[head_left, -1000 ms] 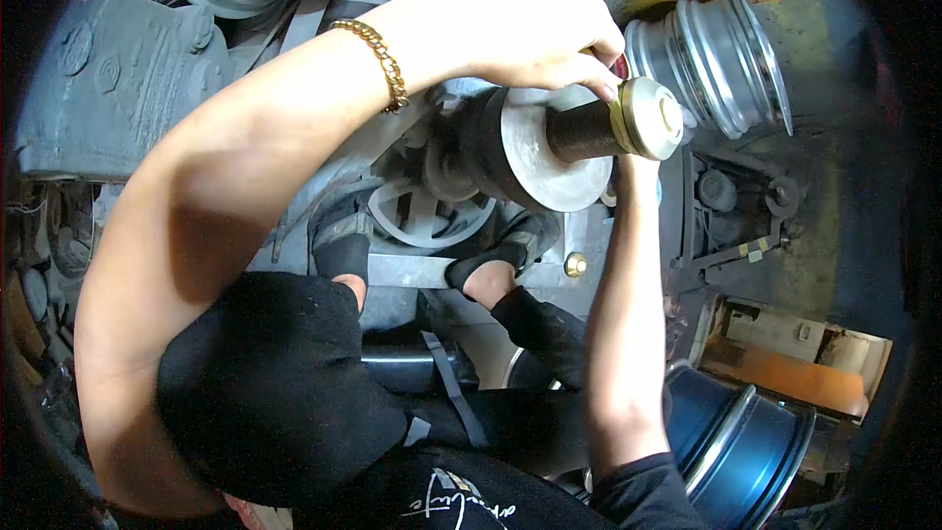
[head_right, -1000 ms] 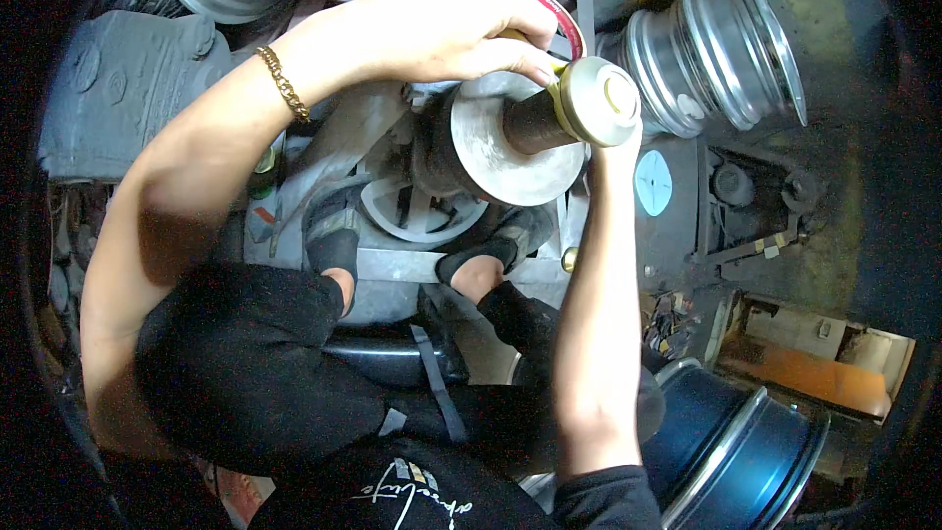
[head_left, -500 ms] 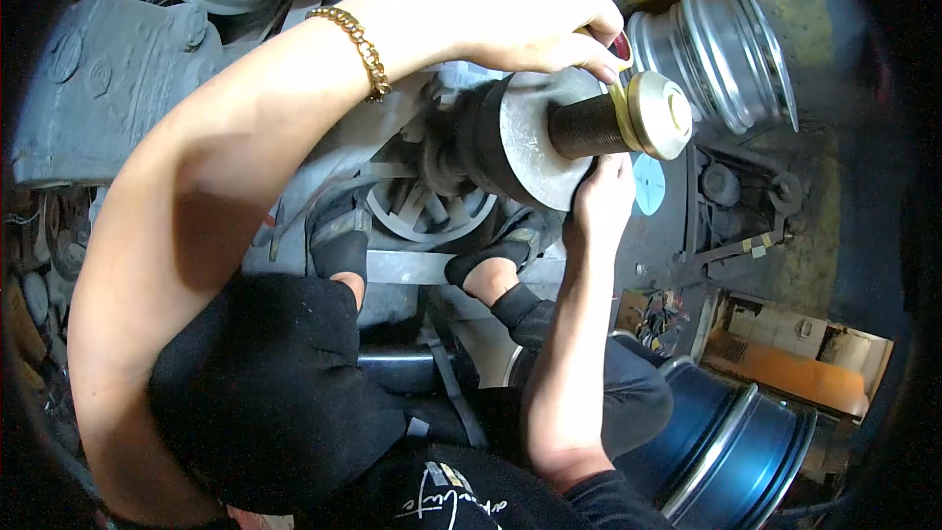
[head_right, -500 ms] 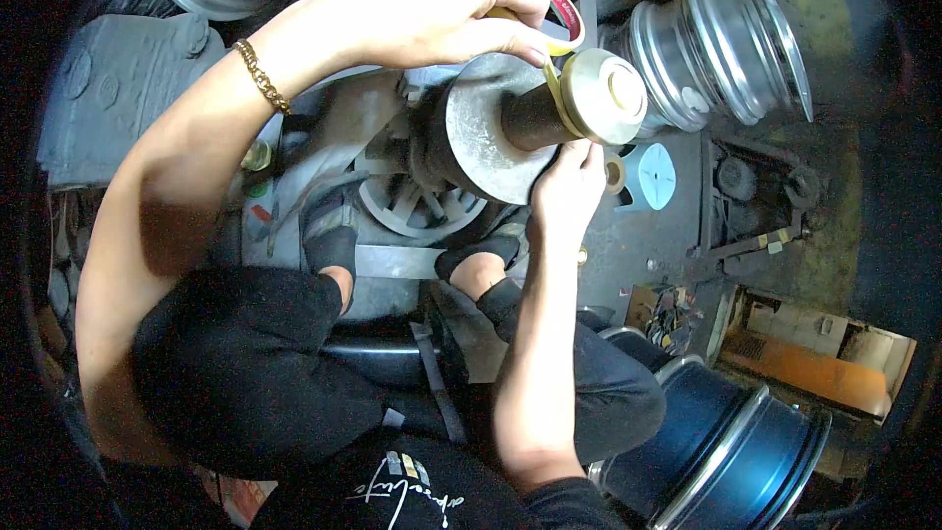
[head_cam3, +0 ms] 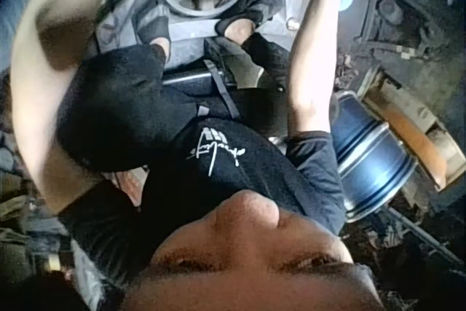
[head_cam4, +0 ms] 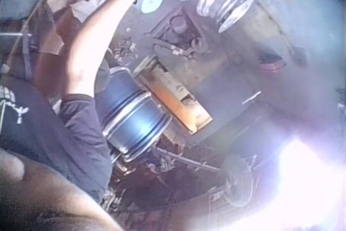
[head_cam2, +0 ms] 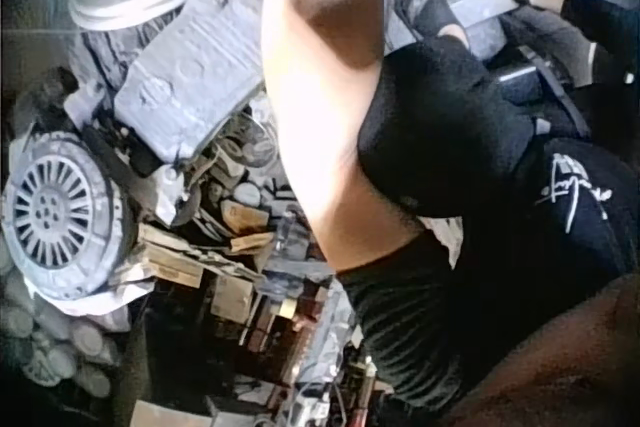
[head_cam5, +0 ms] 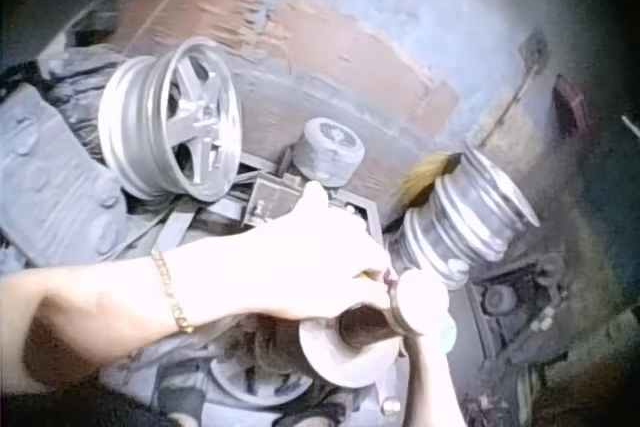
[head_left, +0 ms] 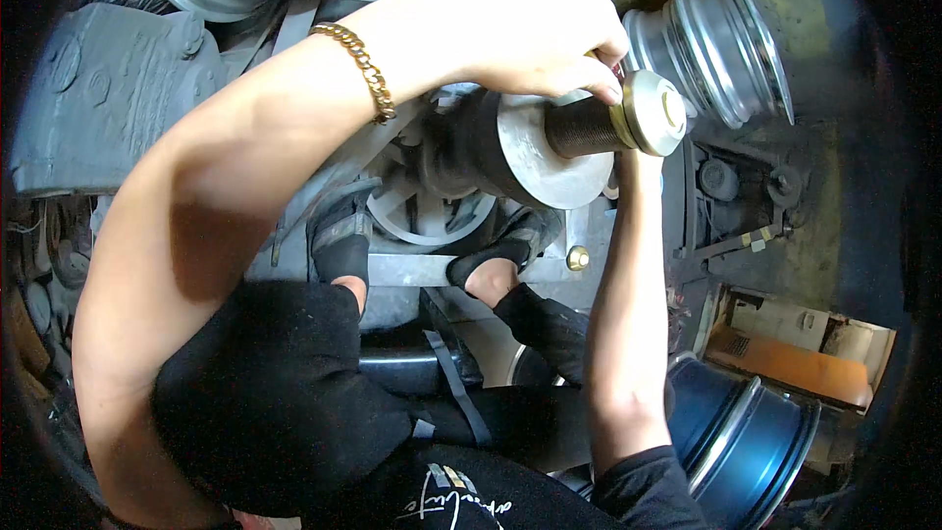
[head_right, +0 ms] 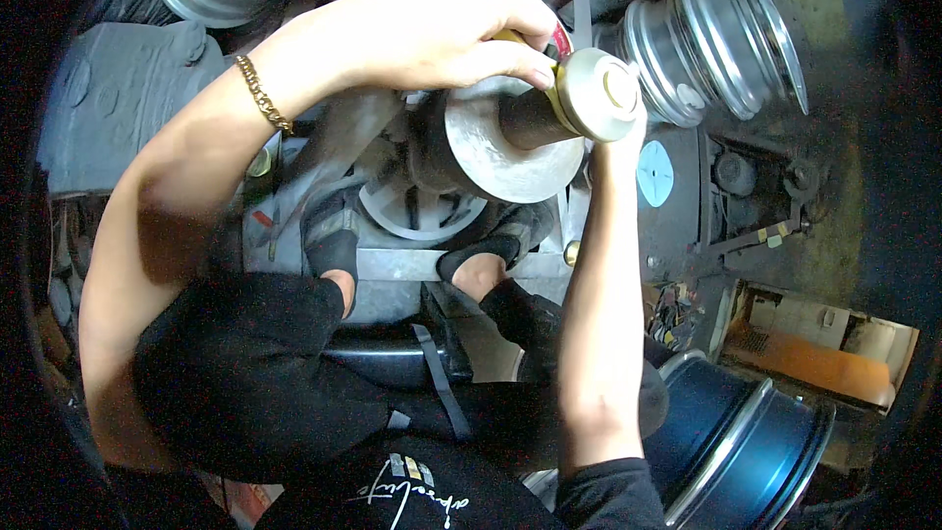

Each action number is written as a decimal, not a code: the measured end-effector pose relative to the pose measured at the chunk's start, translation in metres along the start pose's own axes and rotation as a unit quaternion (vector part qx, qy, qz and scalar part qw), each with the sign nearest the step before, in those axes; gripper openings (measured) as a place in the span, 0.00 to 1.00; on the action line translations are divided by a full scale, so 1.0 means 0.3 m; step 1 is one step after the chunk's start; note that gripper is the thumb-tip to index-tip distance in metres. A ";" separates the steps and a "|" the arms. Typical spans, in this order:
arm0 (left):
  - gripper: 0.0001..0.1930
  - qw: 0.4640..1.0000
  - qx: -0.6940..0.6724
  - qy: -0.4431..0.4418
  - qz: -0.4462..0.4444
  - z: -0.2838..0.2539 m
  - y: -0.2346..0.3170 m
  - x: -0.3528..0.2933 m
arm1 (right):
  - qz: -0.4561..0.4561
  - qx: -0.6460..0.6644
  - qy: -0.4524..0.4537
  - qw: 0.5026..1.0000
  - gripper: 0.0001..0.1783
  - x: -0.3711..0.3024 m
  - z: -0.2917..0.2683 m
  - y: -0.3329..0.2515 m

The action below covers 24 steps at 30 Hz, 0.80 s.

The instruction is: The person assembles small mechanical components on a bench-mounted machine. They place a metal cap onto a central spindle, wipe it with a white cloth, and then wrap a yellow tape around the spindle. The person handles the parts by hand and uses a cloth for cleaning.

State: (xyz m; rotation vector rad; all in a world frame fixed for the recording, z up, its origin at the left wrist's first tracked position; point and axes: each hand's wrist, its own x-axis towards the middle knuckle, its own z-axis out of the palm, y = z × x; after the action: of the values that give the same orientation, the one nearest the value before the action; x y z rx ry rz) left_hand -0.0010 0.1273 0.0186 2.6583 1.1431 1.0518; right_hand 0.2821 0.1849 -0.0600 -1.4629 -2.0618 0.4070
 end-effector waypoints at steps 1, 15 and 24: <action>0.17 1.000 0.010 0.004 -0.004 0.001 0.002 -0.002 | 0.058 0.075 0.055 0.994 0.22 -0.026 0.000 -0.027; 0.19 0.990 -0.042 -0.122 -0.062 -0.105 -0.004 0.001 | 0.243 0.293 0.155 0.912 0.26 -0.288 0.150 -0.274; 0.18 0.983 -0.134 -0.111 -0.062 -0.091 -0.009 0.005 | 0.044 0.066 -0.142 0.987 0.24 -0.125 0.017 0.007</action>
State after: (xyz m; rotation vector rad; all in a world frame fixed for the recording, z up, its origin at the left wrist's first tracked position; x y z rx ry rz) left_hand -0.0186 0.1247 0.0395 2.3898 1.0262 0.7990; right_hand 0.2895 0.1510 -0.0754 -1.4895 -2.1428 0.8144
